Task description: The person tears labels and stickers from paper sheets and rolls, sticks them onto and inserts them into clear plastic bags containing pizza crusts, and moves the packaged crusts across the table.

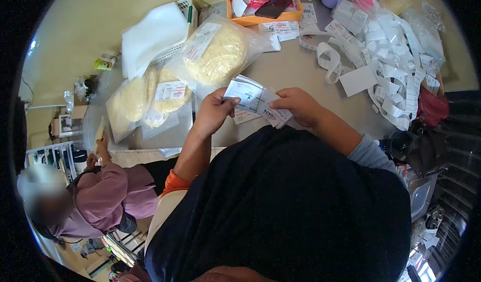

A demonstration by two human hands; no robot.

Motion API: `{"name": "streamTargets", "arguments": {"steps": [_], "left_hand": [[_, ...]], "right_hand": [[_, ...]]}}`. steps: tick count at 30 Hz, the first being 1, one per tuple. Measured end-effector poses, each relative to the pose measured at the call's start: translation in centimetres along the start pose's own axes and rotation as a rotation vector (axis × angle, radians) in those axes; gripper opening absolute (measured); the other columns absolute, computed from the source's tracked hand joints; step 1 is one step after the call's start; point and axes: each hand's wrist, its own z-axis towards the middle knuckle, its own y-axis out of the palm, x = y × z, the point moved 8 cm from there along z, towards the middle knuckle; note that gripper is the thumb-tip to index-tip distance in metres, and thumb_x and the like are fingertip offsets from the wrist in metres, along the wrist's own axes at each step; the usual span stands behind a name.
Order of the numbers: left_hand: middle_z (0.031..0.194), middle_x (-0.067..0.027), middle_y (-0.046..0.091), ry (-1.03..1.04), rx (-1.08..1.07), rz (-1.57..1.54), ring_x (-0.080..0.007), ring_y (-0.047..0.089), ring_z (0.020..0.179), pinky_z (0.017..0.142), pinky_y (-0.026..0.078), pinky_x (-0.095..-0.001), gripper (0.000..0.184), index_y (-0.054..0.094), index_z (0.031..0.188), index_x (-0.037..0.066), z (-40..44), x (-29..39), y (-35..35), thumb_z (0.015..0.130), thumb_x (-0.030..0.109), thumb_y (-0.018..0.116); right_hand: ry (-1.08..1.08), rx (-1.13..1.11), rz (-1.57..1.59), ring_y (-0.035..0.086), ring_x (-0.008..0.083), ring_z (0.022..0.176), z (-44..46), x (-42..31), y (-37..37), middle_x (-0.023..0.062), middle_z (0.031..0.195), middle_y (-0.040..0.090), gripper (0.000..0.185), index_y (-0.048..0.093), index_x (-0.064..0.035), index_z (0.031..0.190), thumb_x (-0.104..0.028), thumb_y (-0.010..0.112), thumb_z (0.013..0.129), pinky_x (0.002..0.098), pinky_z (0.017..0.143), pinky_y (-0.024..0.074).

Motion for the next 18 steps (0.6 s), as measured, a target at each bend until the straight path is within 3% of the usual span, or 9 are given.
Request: {"name": "streamTargets", "arguments": {"steps": [2,5,8,11,15,18], "left_hand": [[0.074,-0.0036,0.060,-0.029,-0.007,-0.038,-0.0097,0.050,0.059,0.055,0.043,-0.0245,0.021,0.058,0.104,-0.001,0.5,-1.1,0.0,0.084,0.007,0.057],[0.070,-0.0065,0.058,0.142,0.352,0.564,-0.0143,0.049,0.056,0.055,0.043,-0.0288,0.020,0.058,0.096,-0.001,-0.9,2.8,-2.7,0.084,0.015,0.060],[0.070,-0.0107,0.055,0.123,0.865,0.460,-0.0206,0.051,0.057,0.057,0.043,-0.0335,0.026,0.055,0.089,-0.001,-2.8,2.8,-9.6,0.084,0.024,0.062],[0.071,-0.0130,0.054,0.152,0.952,0.362,-0.0247,0.052,0.061,0.059,0.043,-0.0360,0.030,0.051,0.085,0.000,-3.6,-0.3,-12.0,0.084,0.029,0.061],[0.074,-0.0154,0.056,-0.035,0.888,0.671,-0.0330,0.053,0.066,0.064,0.044,-0.0407,0.032,0.052,0.085,0.001,-5.3,-4.3,-10.8,0.085,0.033,0.058],[0.073,-0.0145,0.056,0.001,0.706,0.932,-0.0347,0.055,0.067,0.064,0.043,-0.0430,0.030,0.053,0.079,0.004,-5.6,-8.0,-8.6,0.083,0.033,0.059]], "right_hand": [[-0.074,0.052,-0.162,0.062,0.0180,0.076,-0.4,-0.2,-1.7,0.0143,0.094,0.063,0.036,0.053,0.0074,0.110,-0.012,0.059,0.080,0.0282,0.073,0.0497],[-0.091,0.200,-0.039,0.062,0.0172,0.077,-1.1,0.4,-4.5,0.0124,0.093,0.063,0.035,0.054,0.0053,0.109,-0.015,0.060,0.081,0.0291,0.072,0.0497],[-0.103,0.397,0.127,0.062,0.0171,0.080,-2.3,-0.2,-7.4,0.0097,0.094,0.063,0.036,0.054,0.0035,0.110,-0.017,0.060,0.081,0.0309,0.075,0.0491],[-0.194,0.582,-0.327,0.060,0.0184,0.085,-2.1,-0.7,-9.0,0.0095,0.096,0.062,0.038,0.053,0.0042,0.111,-0.023,0.058,0.084,0.0300,0.077,0.0470],[-0.434,0.754,-0.886,0.058,0.0186,0.086,-1.2,-2.4,-6.8,0.0102,0.095,0.061,0.039,0.057,0.0061,0.104,-0.028,0.057,0.085,0.0291,0.076,0.0456],[-0.154,0.288,-0.467,0.056,0.0238,0.081,3.3,-0.1,-0.8,0.0109,0.091,0.061,0.046,0.058,0.0009,0.107,-0.038,0.059,0.082,0.0330,0.077,0.0463]]}}
